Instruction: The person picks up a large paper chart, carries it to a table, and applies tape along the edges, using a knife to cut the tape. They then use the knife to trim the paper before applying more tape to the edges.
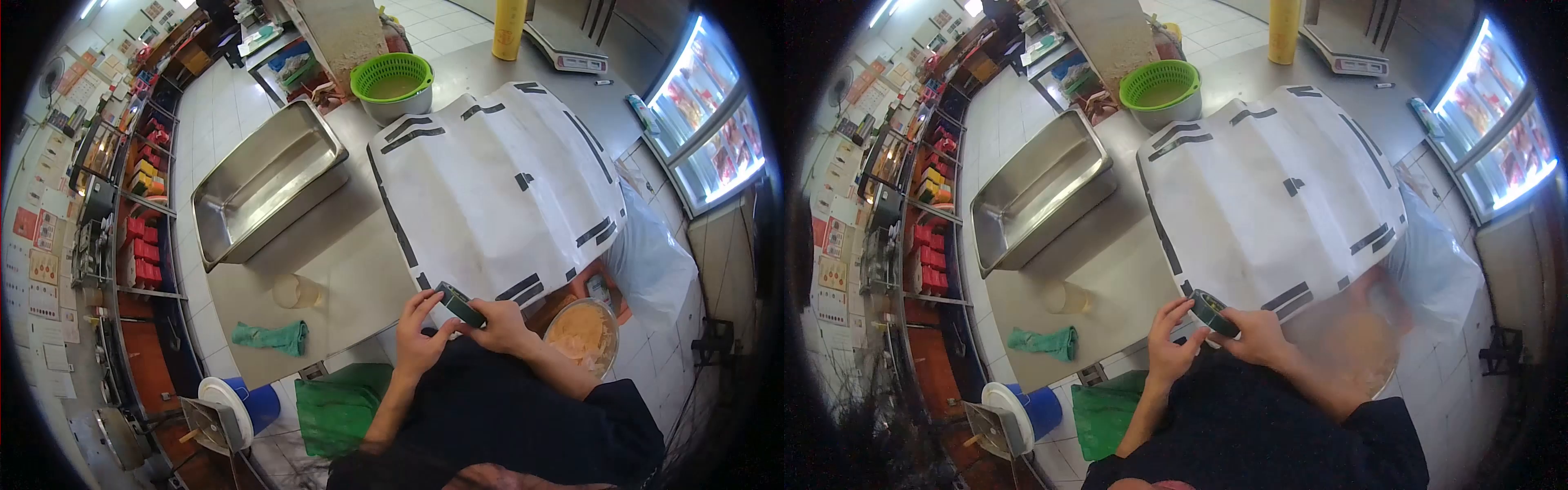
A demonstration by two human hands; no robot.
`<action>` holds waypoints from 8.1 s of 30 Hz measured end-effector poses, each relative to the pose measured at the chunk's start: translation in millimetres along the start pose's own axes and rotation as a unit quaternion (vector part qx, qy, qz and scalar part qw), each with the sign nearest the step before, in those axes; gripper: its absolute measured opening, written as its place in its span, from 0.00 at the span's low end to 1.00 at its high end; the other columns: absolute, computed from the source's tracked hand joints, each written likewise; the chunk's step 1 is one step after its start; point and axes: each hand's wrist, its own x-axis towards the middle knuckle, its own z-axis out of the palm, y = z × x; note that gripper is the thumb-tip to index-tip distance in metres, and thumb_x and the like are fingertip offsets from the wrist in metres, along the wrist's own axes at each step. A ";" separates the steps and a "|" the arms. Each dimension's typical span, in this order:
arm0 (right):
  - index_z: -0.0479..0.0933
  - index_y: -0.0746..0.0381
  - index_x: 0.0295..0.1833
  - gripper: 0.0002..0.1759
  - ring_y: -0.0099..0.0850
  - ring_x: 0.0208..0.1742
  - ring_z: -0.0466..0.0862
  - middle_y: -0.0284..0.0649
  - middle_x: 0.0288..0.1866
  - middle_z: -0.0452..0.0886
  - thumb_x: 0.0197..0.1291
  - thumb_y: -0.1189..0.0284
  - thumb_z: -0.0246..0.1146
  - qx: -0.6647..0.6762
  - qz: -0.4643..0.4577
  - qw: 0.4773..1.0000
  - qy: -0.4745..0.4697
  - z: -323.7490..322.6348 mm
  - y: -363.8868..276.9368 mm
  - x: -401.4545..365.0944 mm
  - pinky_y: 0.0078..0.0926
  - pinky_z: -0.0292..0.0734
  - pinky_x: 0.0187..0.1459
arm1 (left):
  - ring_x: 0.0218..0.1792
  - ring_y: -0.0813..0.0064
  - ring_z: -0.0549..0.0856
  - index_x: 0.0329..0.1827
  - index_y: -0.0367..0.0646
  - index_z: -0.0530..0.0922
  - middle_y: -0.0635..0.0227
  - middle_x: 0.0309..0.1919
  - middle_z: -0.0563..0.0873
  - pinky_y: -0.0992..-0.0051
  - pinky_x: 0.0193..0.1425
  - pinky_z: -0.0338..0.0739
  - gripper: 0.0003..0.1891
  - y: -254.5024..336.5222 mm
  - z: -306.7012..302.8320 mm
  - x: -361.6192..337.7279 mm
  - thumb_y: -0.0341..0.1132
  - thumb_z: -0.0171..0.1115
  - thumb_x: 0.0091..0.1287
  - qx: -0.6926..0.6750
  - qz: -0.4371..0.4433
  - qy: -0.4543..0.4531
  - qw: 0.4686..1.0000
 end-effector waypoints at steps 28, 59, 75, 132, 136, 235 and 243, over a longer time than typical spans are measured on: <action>0.68 0.66 0.62 0.33 0.39 0.22 0.79 0.47 0.26 0.81 0.51 0.68 0.70 0.095 -0.097 0.975 -0.175 -1.5 -2.2 -5.9 0.30 0.70 0.27 | 0.33 0.65 0.85 0.36 0.42 0.84 0.66 0.35 0.87 0.70 0.39 0.79 0.07 -2.6 -25.1 -5.5 0.30 0.70 0.54 0.134 0.136 -0.027 0.981; 0.69 0.68 0.61 0.30 0.30 0.29 0.81 0.48 0.35 0.85 0.55 0.68 0.69 0.134 0.007 0.953 -0.272 -6.2 -12.0 -6.3 0.26 0.75 0.34 | 0.32 0.62 0.84 0.35 0.40 0.80 0.61 0.32 0.85 0.67 0.37 0.78 0.05 -4.0 -25.5 -8.2 0.28 0.65 0.57 0.163 0.113 -0.111 0.974; 0.79 0.62 0.48 0.15 0.37 0.56 0.77 0.46 0.57 0.74 0.55 0.71 0.68 0.148 -0.201 0.923 -0.292 -35.3 14.3 -6.8 0.31 0.72 0.54 | 0.25 0.68 0.82 0.39 0.38 0.77 0.61 0.28 0.83 0.73 0.30 0.75 0.03 -55.5 -103.7 15.5 0.28 0.57 0.66 0.146 -0.009 0.036 0.989; 0.66 0.63 0.63 0.25 0.25 0.39 0.80 0.40 0.38 0.82 0.60 0.77 0.62 0.403 0.131 0.900 0.102 86.2 19.7 50.3 0.24 0.74 0.44 | 0.38 0.83 0.81 0.43 0.39 0.83 0.69 0.43 0.83 0.81 0.36 0.73 0.13 -214.7 -25.5 190.8 0.35 0.72 0.59 -0.072 -0.208 -0.179 0.959; 0.66 0.65 0.62 0.21 0.28 0.43 0.81 0.42 0.41 0.83 0.65 0.73 0.59 0.517 0.150 0.835 0.115 122.6 27.3 50.0 0.27 0.74 0.49 | 0.40 0.81 0.81 0.44 0.41 0.82 0.71 0.42 0.83 0.79 0.39 0.73 0.12 -195.6 -46.0 180.6 0.34 0.70 0.60 -0.230 -0.268 -0.149 0.924; 0.75 0.67 0.53 0.18 0.21 0.29 0.79 0.34 0.31 0.79 0.57 0.75 0.65 0.459 0.198 0.864 0.065 89.9 71.2 181.2 0.21 0.77 0.32 | 0.29 0.77 0.78 0.38 0.43 0.86 0.70 0.26 0.81 0.74 0.38 0.73 0.15 -277.5 -90.3 331.1 0.44 0.73 0.53 0.015 -0.161 -0.247 0.956; 0.75 0.67 0.53 0.18 0.20 0.27 0.77 0.33 0.28 0.78 0.57 0.75 0.65 0.464 0.188 0.862 0.073 93.1 71.6 179.5 0.21 0.76 0.32 | 0.32 0.83 0.77 0.37 0.41 0.85 0.75 0.28 0.82 0.79 0.40 0.72 0.11 -279.3 -87.7 317.5 0.38 0.72 0.57 -0.195 -0.179 -0.208 0.942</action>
